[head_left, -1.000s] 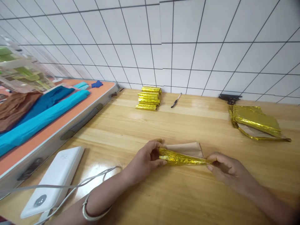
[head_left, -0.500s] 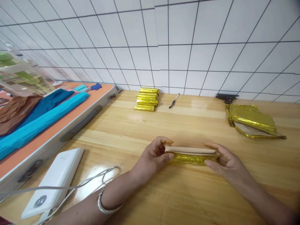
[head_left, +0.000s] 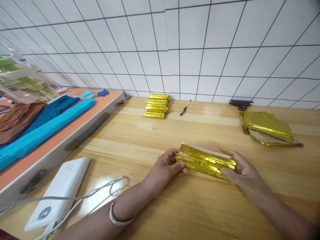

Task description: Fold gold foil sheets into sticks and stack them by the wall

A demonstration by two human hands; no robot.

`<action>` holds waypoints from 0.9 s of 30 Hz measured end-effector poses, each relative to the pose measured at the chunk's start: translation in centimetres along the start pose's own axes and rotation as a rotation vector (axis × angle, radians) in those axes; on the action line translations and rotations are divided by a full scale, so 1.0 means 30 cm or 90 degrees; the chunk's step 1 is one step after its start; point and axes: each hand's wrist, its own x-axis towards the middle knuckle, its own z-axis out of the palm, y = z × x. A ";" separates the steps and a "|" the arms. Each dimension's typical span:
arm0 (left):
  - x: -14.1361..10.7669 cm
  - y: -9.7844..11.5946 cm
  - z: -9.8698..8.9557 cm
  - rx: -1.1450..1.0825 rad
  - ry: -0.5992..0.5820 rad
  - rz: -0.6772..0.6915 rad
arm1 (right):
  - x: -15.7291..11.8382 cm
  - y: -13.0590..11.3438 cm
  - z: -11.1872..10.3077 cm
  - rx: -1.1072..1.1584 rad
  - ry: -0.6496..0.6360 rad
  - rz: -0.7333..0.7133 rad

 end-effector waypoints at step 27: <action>0.015 -0.003 -0.017 0.163 -0.023 0.027 | 0.007 0.010 -0.021 -0.031 0.051 0.013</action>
